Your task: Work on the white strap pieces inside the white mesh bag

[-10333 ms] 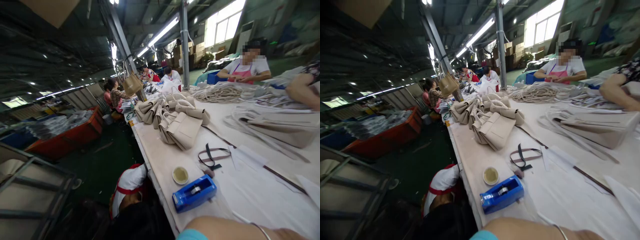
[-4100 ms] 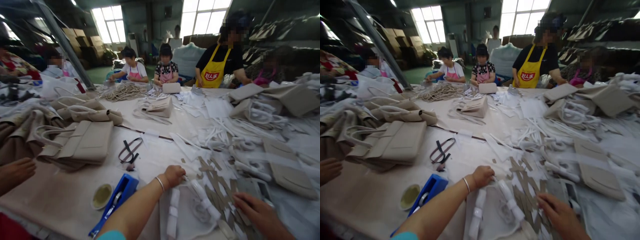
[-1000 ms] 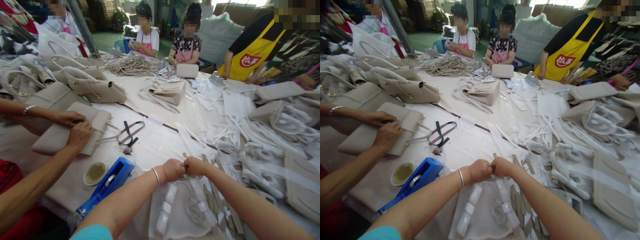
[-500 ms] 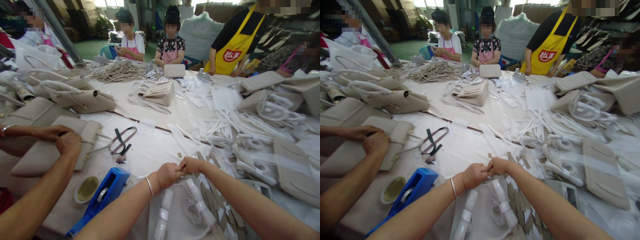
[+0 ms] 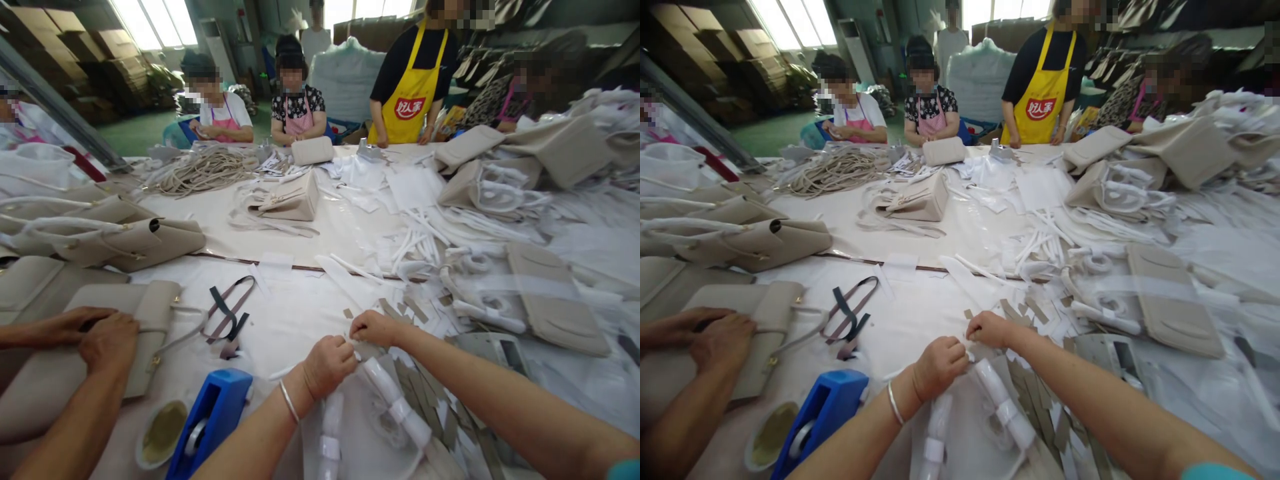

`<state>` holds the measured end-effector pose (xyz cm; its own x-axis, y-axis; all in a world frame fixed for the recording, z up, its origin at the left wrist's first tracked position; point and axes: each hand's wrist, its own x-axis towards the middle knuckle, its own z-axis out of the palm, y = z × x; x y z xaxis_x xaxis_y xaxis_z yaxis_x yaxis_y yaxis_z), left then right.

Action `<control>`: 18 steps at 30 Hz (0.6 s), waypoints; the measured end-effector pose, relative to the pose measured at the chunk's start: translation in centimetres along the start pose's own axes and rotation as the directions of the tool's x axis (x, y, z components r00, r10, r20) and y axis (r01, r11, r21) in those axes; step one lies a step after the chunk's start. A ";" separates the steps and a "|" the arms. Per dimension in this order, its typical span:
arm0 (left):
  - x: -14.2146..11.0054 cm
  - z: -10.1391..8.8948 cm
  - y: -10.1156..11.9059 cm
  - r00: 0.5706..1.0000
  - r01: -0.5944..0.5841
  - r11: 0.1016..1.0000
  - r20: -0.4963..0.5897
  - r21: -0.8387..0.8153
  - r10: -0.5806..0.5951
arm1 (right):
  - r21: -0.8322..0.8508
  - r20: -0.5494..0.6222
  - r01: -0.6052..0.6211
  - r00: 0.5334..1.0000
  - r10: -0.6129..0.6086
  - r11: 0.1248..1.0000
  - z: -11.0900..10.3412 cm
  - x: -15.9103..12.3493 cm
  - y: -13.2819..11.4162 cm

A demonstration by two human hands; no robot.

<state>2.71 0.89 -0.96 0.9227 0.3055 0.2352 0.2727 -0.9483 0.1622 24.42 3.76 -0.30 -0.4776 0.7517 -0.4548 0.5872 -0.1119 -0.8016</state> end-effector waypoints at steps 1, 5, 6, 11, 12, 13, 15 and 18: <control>0.0 0.1 0.0 1.000 0.000 1.000 -0.010 -0.005 0.000 | 0.011 -0.055 0.014 0.998 -0.014 1.000 -0.1 -0.5 -0.1; 0.0 0.3 -0.1 1.000 0.006 1.000 -0.024 -0.011 -0.006 | 0.024 -0.006 0.041 0.999 -0.041 0.999 0.0 -1.8 -0.1; 0.0 0.3 -0.1 1.000 0.008 1.000 -0.019 -0.013 -0.009 | 0.025 0.012 0.045 0.999 -0.046 0.999 0.2 -1.9 -0.1; 0.2 0.2 0.0 1.000 0.007 1.000 -0.019 -0.020 -0.008 | -0.026 0.036 0.044 0.998 -0.043 0.999 0.6 -1.7 -0.1; 0.2 0.1 0.0 1.000 0.007 1.000 -0.028 -0.020 -0.008 | -0.031 0.062 0.055 0.997 -0.053 0.998 0.5 -1.6 -0.1; 0.2 0.1 0.1 0.999 0.008 1.000 -0.039 -0.019 -0.009 | -0.030 0.097 0.068 0.993 -0.065 0.997 0.4 -1.5 -0.1; 0.3 0.0 0.2 0.998 0.008 1.000 -0.064 -0.019 -0.009 | -0.021 0.165 0.087 0.983 -0.082 0.996 0.1 -1.2 0.0; 0.4 0.0 0.2 0.994 -0.009 1.000 -0.110 -0.011 0.008 | -0.011 0.219 0.061 0.974 -0.058 0.998 0.0 -0.4 0.5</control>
<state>3.10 0.85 -0.89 0.8892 0.3054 0.3406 0.2609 -0.9501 0.1708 24.96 3.39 -0.52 -0.6422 0.5962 -0.4818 0.5637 -0.0586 -0.8239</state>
